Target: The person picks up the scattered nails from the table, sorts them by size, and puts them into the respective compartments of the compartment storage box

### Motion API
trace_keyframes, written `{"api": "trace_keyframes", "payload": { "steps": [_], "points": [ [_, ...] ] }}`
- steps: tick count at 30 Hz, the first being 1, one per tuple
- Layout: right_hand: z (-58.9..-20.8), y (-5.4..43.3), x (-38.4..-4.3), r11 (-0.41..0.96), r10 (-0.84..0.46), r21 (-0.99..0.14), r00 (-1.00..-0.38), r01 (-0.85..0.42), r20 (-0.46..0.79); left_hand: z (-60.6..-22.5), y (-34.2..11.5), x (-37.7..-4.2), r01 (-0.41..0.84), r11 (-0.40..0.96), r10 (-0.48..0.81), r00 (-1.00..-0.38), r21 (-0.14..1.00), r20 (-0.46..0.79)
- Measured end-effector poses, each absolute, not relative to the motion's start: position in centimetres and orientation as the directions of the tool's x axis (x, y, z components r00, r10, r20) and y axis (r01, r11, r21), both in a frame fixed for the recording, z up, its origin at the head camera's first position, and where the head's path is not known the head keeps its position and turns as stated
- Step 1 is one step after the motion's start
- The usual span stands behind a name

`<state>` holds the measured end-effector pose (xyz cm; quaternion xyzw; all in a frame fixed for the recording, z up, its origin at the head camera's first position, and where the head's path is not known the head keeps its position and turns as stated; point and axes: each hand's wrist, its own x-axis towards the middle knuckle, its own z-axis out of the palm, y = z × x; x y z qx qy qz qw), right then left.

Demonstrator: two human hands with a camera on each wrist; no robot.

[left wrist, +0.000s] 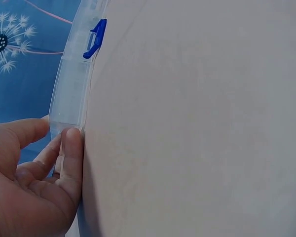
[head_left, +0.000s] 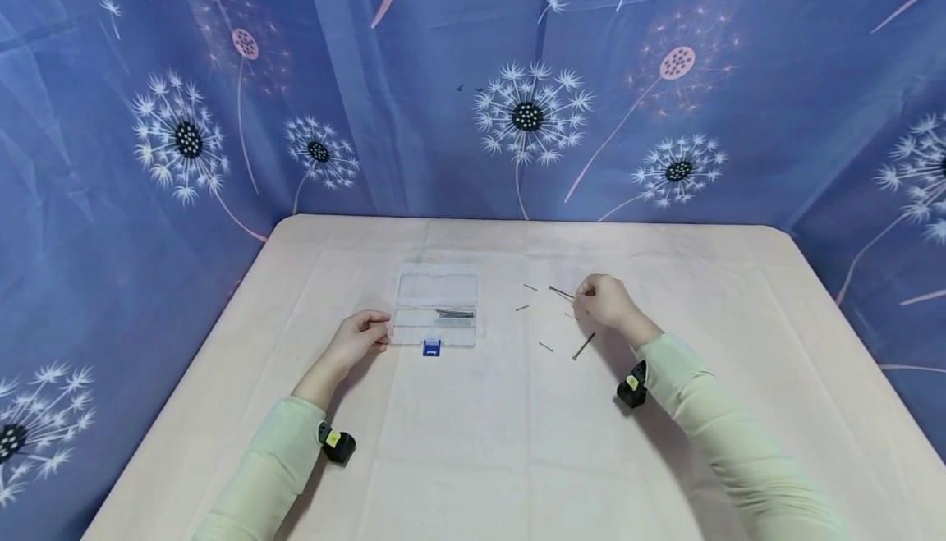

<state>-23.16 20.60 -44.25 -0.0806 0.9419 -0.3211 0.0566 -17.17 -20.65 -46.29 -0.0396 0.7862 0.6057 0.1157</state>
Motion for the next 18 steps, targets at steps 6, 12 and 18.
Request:
{"api": "trace_keyframes", "payload": {
  "steps": [6,12,18],
  "points": [
    [-44.1,20.4,-23.1,0.68,-0.123,-0.73,-0.992,-0.076,-0.011,-46.1,-20.8,-17.4,-0.2,0.265,0.086,-0.969,0.943,-0.23],
    [-43.2,19.2,-22.6,0.558,-0.107,-0.828,-0.994,-0.061,0.001,-46.4,-20.8,-17.1,-0.214,0.274,0.081,-0.966,0.938,-0.244],
    [-42.1,17.4,-22.1,0.486,-0.119,-0.871,-0.993,-0.069,0.012,-46.4,-20.7,-17.0,-0.213,0.265,0.08,-0.967,0.94,-0.241]
  ]
}}
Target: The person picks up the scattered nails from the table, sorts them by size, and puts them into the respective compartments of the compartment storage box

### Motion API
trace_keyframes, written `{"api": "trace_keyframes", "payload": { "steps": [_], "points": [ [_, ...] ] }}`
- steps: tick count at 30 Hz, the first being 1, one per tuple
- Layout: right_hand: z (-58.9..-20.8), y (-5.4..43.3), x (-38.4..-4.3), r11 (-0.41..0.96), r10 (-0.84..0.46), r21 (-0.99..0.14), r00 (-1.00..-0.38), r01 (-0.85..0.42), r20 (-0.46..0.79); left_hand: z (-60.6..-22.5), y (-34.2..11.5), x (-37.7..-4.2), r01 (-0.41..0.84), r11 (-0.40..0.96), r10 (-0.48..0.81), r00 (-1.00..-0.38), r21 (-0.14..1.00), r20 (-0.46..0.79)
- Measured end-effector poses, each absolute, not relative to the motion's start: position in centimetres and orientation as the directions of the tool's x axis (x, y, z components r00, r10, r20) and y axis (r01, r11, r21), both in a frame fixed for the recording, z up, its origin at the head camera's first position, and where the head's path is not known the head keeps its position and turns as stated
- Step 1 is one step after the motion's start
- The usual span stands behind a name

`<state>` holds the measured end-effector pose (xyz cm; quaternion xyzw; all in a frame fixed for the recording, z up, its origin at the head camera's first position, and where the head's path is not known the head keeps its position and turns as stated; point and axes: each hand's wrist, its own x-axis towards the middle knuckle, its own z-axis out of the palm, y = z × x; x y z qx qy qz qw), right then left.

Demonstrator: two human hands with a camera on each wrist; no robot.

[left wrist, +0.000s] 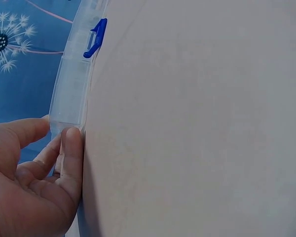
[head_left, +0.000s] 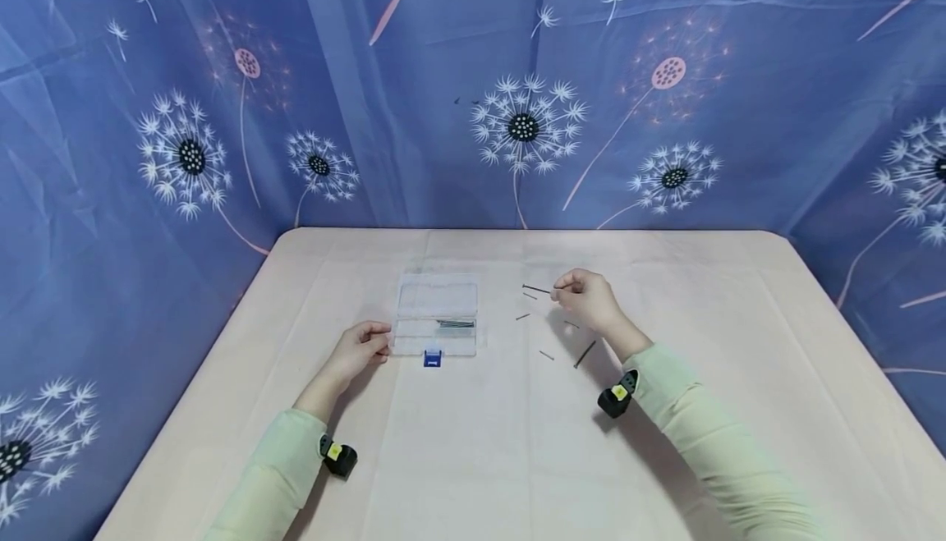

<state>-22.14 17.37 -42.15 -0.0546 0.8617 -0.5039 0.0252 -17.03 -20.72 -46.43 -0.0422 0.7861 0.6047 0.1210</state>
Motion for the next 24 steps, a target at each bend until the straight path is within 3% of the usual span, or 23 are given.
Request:
{"api": "trace_keyframes", "payload": {
  "steps": [10,24],
  "points": [
    [-41.4,14.1,-21.5,0.277,-0.216,-0.957,-0.976,-0.079,0.018,-46.2,-20.7,-17.0,-0.206,0.304,0.073,-0.968,0.93,-0.238],
    [-41.6,10.1,-21.3,0.222,-0.27,-0.973,-0.963,-0.068,0.005,-46.1,-20.8,-17.0,-0.209,0.302,0.076,-0.967,0.93,-0.242]
  ]
}}
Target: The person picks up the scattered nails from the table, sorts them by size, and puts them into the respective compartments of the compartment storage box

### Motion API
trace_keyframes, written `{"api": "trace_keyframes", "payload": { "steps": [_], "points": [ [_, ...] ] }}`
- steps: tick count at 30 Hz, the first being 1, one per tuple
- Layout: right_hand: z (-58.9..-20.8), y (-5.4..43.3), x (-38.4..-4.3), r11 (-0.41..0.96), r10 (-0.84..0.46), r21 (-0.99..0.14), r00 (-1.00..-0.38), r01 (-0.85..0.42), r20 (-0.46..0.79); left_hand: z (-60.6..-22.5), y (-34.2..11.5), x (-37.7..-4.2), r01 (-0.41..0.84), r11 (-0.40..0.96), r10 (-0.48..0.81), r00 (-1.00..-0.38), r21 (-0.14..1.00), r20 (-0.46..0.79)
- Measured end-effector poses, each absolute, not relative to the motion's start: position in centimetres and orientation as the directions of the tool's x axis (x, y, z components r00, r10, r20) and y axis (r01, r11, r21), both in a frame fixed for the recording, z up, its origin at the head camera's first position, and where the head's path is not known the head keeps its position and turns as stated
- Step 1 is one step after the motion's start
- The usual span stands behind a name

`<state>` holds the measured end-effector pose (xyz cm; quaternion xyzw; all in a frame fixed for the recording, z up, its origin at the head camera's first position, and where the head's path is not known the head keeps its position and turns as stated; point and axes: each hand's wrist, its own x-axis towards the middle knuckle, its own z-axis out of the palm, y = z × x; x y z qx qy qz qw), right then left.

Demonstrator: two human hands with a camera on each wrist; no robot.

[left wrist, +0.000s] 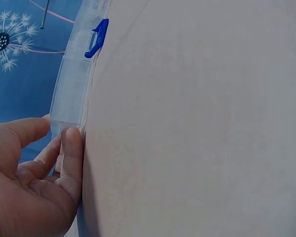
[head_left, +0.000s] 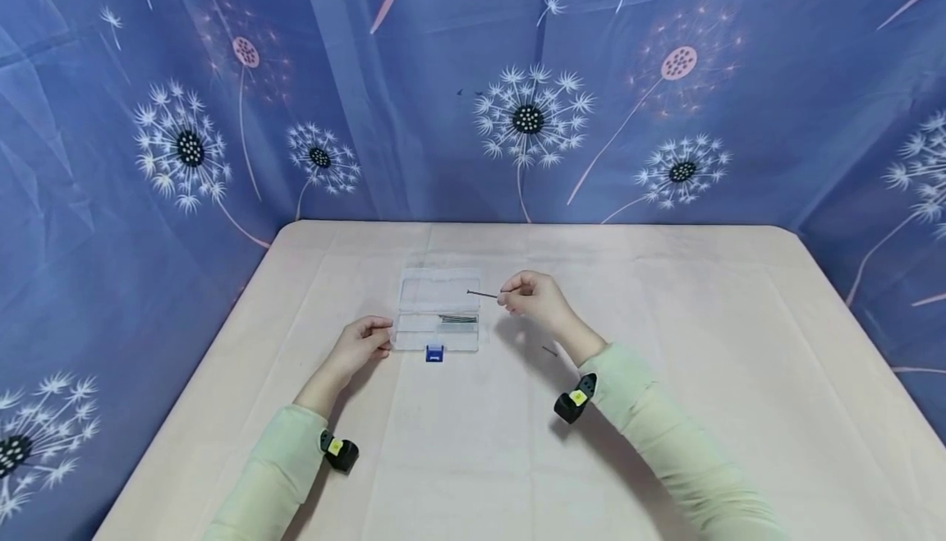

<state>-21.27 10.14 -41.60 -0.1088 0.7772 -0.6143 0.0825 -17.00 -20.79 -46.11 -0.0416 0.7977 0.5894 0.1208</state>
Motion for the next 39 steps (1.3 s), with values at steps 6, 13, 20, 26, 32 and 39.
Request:
{"api": "trace_keyframes", "payload": {
  "steps": [6,13,20,26,32,39],
  "points": [
    [-42.1,8.5,-21.2,0.252,-0.308,-0.963,-0.951,-0.093,0.011,-46.3,-20.9,-17.0,-0.207,0.307,0.072,-0.968,0.929,-0.239],
    [-42.7,7.4,-20.8,0.272,-0.359,-0.953,-0.933,-0.13,0.025,-46.1,-20.8,-16.8,-0.219,0.29,0.076,-0.965,0.932,-0.251],
    [-43.3,6.9,-20.8,0.309,-0.352,-0.944,-0.936,-0.118,0.002,-46.2,-21.0,-17.0,-0.22,0.292,0.079,-0.964,0.931,-0.252],
    [-44.0,6.4,-20.8,0.358,-0.354,-0.924,-0.935,-0.135,0.0,-46.4,-21.0,-17.2,-0.222,0.286,0.076,-0.965,0.932,-0.252],
    [-44.3,6.1,-21.0,0.406,-0.356,-0.901,-0.934,-0.151,-0.004,-46.2,-21.0,-17.2,-0.226,0.277,0.086,-0.962,0.934,-0.258],
    [-44.2,5.6,-21.4,0.463,-0.347,-0.873,-0.938,-0.155,-0.018,-46.3,-21.0,-17.2,-0.222,0.28,0.083,-0.964,0.934,-0.254]
  ]
}}
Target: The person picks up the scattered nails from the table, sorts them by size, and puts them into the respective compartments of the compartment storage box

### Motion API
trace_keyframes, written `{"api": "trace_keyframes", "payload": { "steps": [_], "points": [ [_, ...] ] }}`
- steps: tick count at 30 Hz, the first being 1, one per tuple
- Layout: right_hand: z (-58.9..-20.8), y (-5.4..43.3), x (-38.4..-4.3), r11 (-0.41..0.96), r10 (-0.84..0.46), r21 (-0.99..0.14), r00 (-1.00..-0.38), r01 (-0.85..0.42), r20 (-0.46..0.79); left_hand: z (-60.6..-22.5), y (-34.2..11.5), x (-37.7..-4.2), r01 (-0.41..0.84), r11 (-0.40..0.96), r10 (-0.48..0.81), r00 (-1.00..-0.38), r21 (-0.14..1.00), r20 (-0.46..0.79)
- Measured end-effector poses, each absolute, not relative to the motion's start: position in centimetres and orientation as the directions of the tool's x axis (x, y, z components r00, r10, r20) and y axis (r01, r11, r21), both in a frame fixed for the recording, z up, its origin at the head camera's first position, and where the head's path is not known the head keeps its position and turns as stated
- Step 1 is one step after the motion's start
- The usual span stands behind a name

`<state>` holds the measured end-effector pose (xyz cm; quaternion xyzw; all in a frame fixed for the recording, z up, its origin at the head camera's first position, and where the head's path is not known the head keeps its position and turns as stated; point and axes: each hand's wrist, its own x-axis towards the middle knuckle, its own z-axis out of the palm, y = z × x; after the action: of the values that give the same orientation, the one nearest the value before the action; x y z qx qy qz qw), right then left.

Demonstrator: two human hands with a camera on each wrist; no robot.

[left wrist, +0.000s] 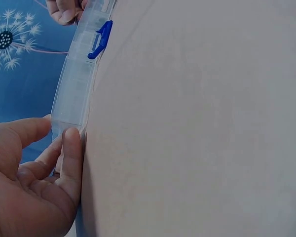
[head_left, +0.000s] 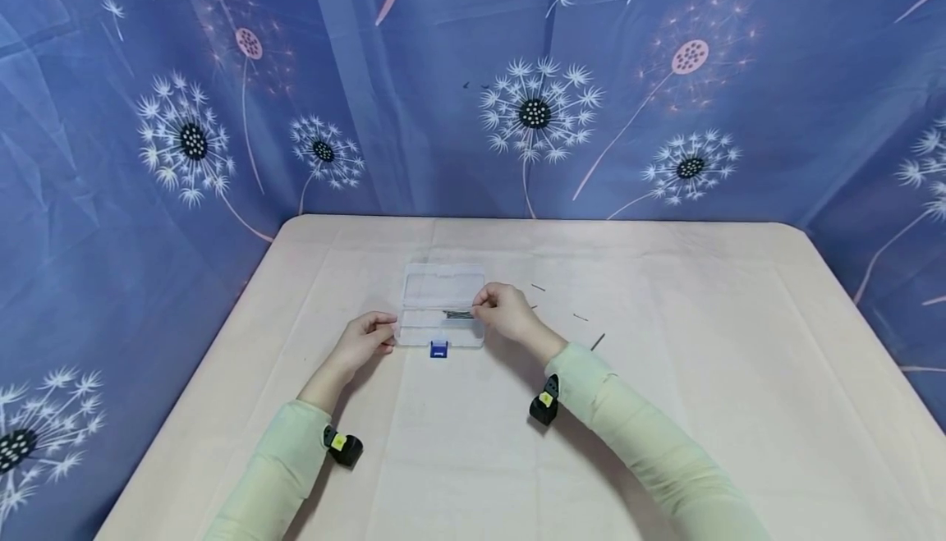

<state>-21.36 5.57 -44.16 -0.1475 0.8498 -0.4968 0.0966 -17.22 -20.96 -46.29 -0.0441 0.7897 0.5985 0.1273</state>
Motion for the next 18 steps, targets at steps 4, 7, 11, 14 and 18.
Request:
{"api": "trace_keyframes", "payload": {
  "steps": [4,7,11,14,18],
  "points": [
    [-44.0,5.3,-21.4,0.502,-0.348,-0.848,-0.937,-0.171,-0.017,-46.4,-21.1,-17.2,-0.212,0.284,0.094,-0.965,0.935,-0.247],
    [-43.9,5.3,-21.3,0.52,-0.351,-0.834,-0.936,-0.183,-0.013,-46.4,-21.0,-17.2,-0.211,0.281,0.093,-0.965,0.936,-0.246],
    [-43.5,5.4,-21.0,0.542,-0.369,-0.811,-0.929,-0.222,0.007,-46.3,-21.0,-17.1,-0.212,0.283,0.08,-0.967,0.935,-0.243],
    [-43.2,5.7,-20.9,0.551,-0.395,-0.791,-0.918,-0.266,0.034,-46.2,-21.0,-17.2,-0.208,0.285,0.076,-0.968,0.936,-0.238],
    [-42.8,6.7,-20.6,0.556,-0.432,-0.76,-0.898,-0.337,0.083,-46.3,-21.0,-17.2,-0.21,0.283,0.076,-0.968,0.936,-0.24]
  ]
}}
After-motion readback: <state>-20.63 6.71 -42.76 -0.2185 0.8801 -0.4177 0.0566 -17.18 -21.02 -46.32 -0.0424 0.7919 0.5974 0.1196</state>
